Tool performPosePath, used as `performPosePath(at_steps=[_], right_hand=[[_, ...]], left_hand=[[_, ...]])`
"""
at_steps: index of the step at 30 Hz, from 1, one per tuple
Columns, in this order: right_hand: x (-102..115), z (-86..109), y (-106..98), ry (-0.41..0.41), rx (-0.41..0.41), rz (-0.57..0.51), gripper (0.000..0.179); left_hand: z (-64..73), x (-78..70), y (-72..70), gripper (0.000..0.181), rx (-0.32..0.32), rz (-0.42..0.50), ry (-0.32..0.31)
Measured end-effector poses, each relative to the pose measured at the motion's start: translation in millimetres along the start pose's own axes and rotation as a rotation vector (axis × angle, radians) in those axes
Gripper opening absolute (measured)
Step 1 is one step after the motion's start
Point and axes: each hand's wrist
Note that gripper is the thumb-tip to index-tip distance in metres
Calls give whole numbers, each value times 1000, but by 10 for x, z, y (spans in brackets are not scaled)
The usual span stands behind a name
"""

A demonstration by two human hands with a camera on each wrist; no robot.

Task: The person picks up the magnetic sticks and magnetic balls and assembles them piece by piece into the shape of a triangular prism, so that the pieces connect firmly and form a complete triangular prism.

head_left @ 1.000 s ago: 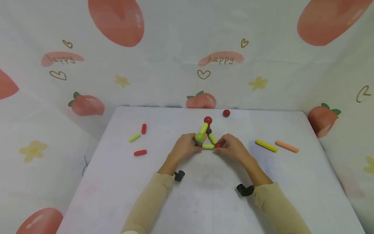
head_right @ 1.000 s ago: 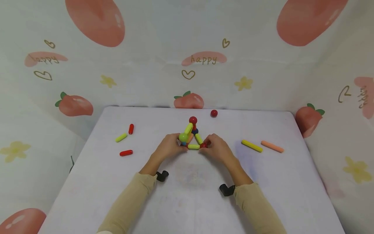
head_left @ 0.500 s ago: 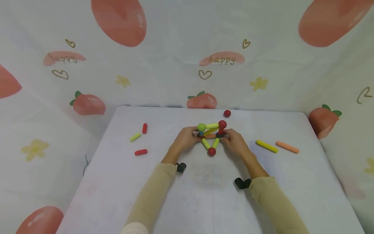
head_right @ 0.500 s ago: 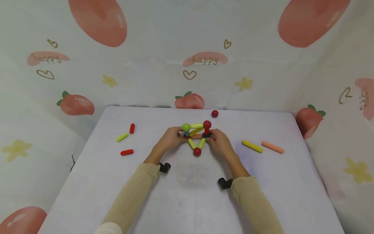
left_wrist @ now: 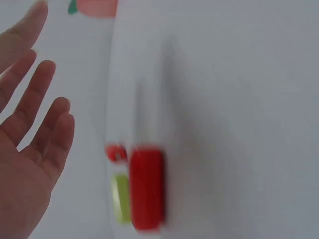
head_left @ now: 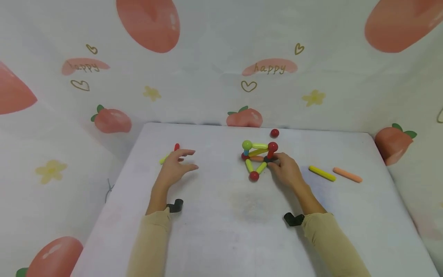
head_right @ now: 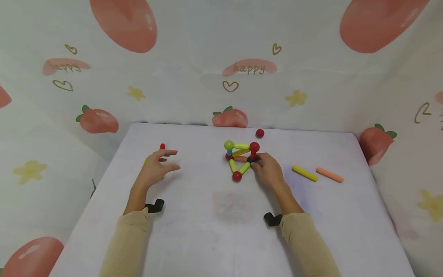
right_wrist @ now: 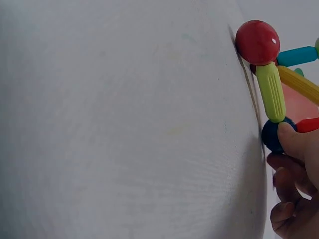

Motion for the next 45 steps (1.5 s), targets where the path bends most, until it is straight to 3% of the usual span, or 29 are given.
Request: performPosePath(at_steps=[3,5,9,14,20,23,26,31,37,41,45], right_hand=[[-14,10,2,-4,-7,2,42],[-15,13,-3,-2,-9,-1,42],[-5,19,-19,6,-14,-8,41],[16,14,-16,10,-13,-12,42],[11,6,-3,7,-10,-18,42],[11,5,2,12,-8,-21,42],[29,6,-3,19,2,-22,43],[25,15,-16,22,4,-15,43],[-18,12,2,-3,-17,-23,41],[-14,6,-2,-9,-22,-24,40],[-11,-2,-14,-22,-23,-23,40]], left_hand=[[95,226,-117,62,0,-47,-104],[142,358,-172,64,-8,-59,-141],[201,554,-233,63,-21,-69,-166],[232,675,-252,57,-31,-101,-183],[185,653,-227,45,-25,-156,-111],[164,553,-206,43,-23,-152,-73],[149,402,-142,44,-20,-89,-42],[112,22,146,46,23,107,78],[59,-506,802,41,104,303,226],[-8,-748,1234,39,185,346,262],[-50,-844,1495,35,205,337,261]])
Point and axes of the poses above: each hand's wrist, its own z-axis away from the middle knuckle, its own y-axis out of the palm, x = y × z, and after that the axes turned 5 degrees about -y, right-handed
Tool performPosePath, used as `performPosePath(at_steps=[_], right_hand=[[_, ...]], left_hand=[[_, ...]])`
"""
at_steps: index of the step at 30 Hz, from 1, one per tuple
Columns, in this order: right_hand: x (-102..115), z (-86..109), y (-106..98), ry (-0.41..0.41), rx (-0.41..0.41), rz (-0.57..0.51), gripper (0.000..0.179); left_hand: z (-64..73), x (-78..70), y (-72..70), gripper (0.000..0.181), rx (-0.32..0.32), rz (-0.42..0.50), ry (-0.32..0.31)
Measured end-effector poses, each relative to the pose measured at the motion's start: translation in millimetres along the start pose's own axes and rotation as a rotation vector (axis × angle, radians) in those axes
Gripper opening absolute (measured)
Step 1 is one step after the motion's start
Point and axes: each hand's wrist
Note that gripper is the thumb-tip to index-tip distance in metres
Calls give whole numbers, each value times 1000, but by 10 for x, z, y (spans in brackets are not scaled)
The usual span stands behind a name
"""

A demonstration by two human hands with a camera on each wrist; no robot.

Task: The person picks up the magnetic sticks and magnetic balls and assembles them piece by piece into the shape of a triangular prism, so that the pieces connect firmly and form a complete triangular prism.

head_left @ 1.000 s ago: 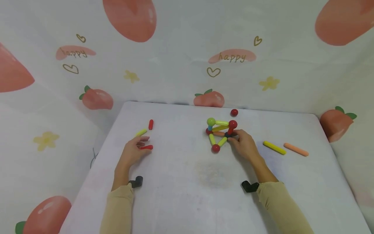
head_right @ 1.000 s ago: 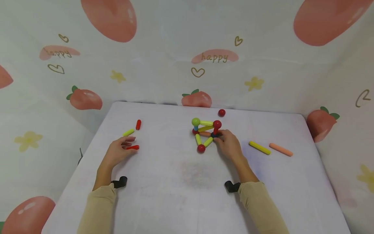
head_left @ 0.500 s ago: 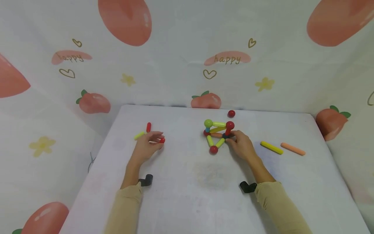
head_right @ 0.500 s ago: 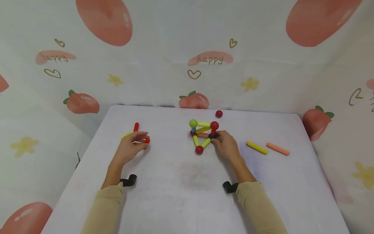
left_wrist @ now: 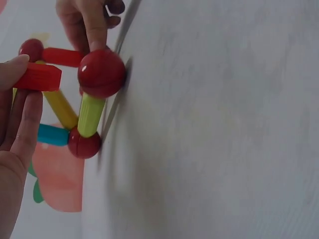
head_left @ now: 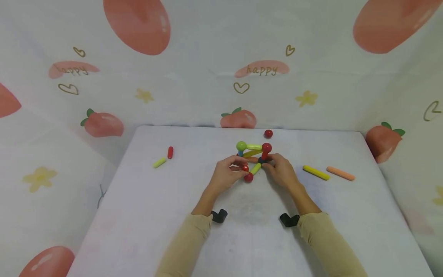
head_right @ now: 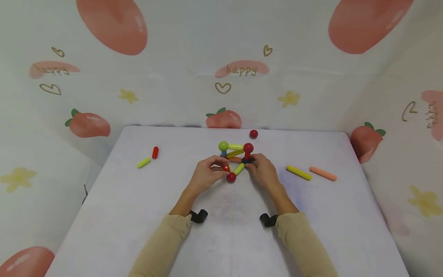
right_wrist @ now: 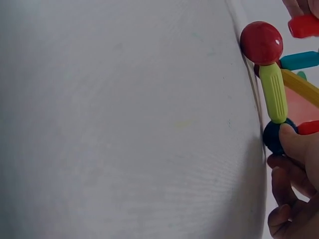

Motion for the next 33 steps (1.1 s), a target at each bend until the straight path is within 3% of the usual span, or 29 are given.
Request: performPosePath(at_steps=[14,18,22,26,28,30,33], right_hand=[[24,-34,3,13,1,0,40],[30,-40,0,10,-9,-3,39],[33,-51,7,-2,-6,4,39],[43,-81,12,-15,9,21,36],[52,-106,17,-17,22,23,35],[65,-138,22,-21,42,13,35],[87,-184,30,-23,87,-1,35]], left_hand=[[-13,9,139,33,0,75,-33],[-8,26,113,38,34,71,-68],[-22,22,-67,45,34,-5,-86],[-117,21,-303,45,-90,-158,-92],[-194,49,-379,46,-122,-257,-116],[-272,92,-420,47,-104,-343,-142],[-372,175,-430,45,-17,-434,-174]])
Point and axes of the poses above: each hand's wrist, its own z-axis away from the middle knuckle, its own y-axis out of the palm, x = y × z, and after that the axes turned 5 degrees about -y, right-handed
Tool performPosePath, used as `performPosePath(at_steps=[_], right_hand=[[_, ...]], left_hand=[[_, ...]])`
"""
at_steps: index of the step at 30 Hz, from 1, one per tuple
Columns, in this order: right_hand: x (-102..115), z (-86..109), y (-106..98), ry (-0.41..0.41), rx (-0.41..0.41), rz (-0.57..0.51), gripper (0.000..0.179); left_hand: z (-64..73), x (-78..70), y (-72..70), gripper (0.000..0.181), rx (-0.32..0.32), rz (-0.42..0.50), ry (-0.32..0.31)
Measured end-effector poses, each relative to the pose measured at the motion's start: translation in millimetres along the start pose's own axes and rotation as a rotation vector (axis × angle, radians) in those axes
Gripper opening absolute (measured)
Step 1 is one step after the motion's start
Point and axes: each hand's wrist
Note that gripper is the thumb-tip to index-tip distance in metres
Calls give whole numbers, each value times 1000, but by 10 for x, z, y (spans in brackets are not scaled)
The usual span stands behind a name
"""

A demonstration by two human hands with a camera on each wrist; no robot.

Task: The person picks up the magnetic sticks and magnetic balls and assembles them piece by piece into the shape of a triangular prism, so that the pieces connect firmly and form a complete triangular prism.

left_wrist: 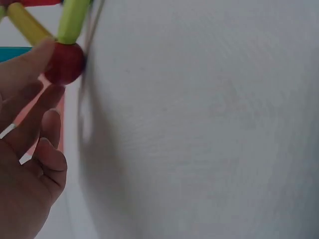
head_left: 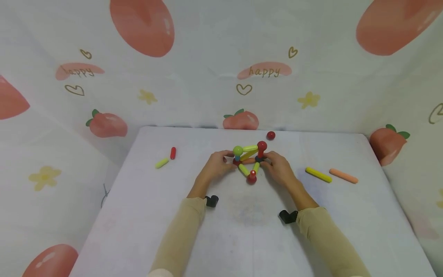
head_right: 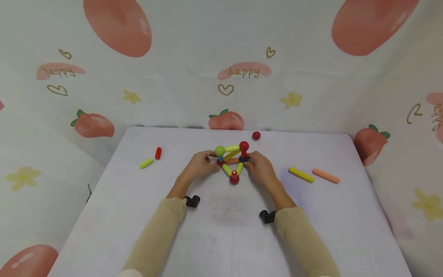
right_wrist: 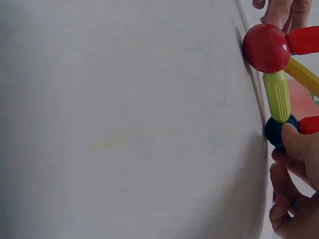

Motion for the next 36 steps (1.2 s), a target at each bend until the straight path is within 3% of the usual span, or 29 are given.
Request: performPosePath(at_steps=[3,7,14,17,24,36], right_hand=[[23,-30,-25,4,54,-7,36],[44,-55,-142,7,88,4,36],[9,-292,-370,-23,-110,22,43],[-57,-424,-405,-14,-146,44,50],[-165,-620,-401,32,-39,121,55],[-207,-566,-300,107,6,118,46]], left_hand=[[-75,55,33,40,56,-24,3],[-125,83,37,34,78,21,-3],[-150,91,8,35,97,107,-35],[-161,79,36,36,98,122,-38],[-125,-5,85,35,86,124,-81],[-115,-87,24,34,67,89,-181]])
Point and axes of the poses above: each hand's wrist, its own z-axis away from the middle knuckle, its own y-axis out of the palm, x = y × z, and after that the axes turned 5 degrees about -y, right-handed
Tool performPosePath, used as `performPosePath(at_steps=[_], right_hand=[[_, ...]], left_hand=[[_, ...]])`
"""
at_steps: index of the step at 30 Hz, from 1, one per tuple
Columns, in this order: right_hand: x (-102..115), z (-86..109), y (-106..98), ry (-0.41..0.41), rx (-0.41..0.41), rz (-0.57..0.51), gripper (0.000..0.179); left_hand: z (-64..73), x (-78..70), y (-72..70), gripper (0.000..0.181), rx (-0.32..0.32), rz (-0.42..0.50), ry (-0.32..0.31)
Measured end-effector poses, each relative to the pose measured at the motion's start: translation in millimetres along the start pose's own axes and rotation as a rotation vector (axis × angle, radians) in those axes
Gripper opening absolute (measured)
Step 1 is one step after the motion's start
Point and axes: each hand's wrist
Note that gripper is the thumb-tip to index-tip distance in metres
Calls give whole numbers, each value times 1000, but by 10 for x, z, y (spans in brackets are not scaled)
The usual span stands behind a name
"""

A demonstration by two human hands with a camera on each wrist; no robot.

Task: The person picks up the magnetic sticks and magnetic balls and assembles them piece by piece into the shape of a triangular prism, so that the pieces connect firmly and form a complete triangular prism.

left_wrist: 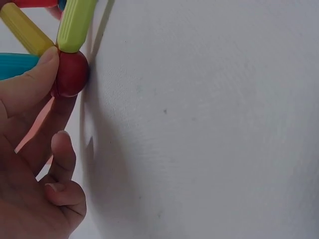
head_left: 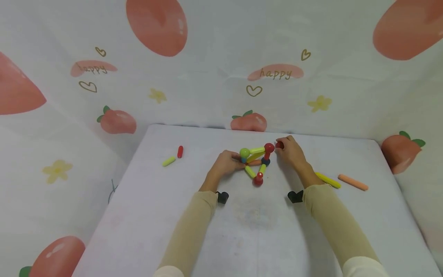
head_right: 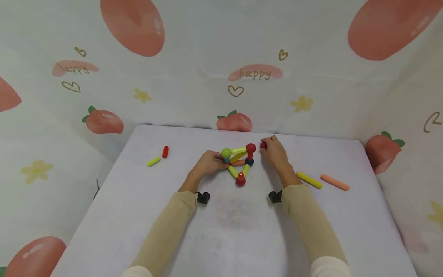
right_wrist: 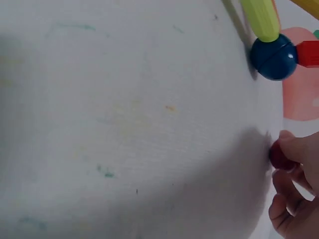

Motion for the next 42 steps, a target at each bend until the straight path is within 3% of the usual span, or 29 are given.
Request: performPosePath(at_steps=[9,13,21,28,34,42], right_hand=[[140,307,-203,-147,-264,-137,42],[245,475,-278,-203,-312,-165,42],[458,769,-274,-261,-265,-239,44],[621,965,-150,-371,-232,-311,45],[673,1012,-17,-463,-187,-351,43],[670,1031,74,-473,-105,-392,42]], left_hand=[[27,-5,-15,35,-15,-22,7],[39,-25,-38,34,-15,-21,10],[3,-21,-57,34,-6,-29,1],[-9,-34,-44,36,12,-19,0],[4,-51,-37,35,0,-36,1],[18,-56,-21,36,-4,-48,-1]])
Point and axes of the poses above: each hand's wrist, its own z-axis away from the middle knuckle, its own y-axis out of the palm, x = y × z, and after that the axes turned 5 degrees about -y, right-handed
